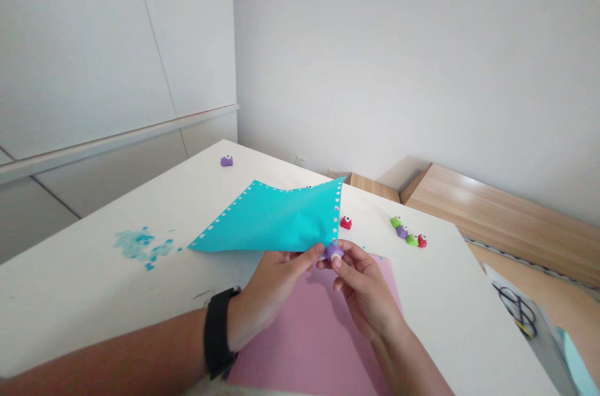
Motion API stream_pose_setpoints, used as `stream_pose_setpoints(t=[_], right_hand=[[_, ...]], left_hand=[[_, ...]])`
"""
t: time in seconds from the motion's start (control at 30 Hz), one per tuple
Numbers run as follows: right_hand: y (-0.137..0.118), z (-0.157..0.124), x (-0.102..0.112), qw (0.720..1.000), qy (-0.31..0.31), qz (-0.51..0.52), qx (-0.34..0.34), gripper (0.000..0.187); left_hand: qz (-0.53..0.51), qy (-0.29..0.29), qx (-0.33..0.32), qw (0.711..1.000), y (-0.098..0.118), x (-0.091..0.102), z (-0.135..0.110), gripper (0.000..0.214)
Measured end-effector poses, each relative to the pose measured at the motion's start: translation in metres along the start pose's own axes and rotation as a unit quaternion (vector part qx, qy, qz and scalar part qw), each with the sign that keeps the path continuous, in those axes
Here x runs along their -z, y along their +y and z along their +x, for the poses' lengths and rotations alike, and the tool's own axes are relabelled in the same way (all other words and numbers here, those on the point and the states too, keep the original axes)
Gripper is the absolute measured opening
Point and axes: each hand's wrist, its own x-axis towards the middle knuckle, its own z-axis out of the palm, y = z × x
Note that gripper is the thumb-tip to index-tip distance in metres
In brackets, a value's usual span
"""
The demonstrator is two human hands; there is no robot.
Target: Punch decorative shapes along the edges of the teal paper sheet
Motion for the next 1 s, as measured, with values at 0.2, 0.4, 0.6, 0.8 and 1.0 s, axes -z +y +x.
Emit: stream_pose_setpoints(t=[0.2, 0.4, 0.6, 0.8, 1.0], right_hand=[[0.0, 0.0, 0.0, 1.0, -0.007, -0.003, 0.003, 0.029], [0.0, 0.0, 0.0, 0.999, -0.023, -0.035, 0.025, 0.027], [-0.001, 0.0, -0.001, 0.998, -0.03, -0.051, 0.036, 0.022], [0.0, 0.001, 0.0, 0.996, -0.031, -0.069, 0.047, 0.025], [0.001, 0.001, -0.002, 0.993, -0.02, -0.089, 0.072, 0.018]], left_hand=[[-0.006, -0.009, 0.024, 1.0, 0.004, -0.002, -0.002, 0.022], [-0.008, 0.024, 0.041, 0.999, 0.009, -0.004, -0.004, 0.023], [-0.004, 0.022, 0.047, 0.999, 0.009, -0.005, -0.005, 0.023], [0.01, 0.021, 0.035, 0.999, 0.005, -0.003, -0.005, 0.024], [0.024, 0.002, 0.023, 0.999, -0.001, -0.002, -0.006, 0.03]])
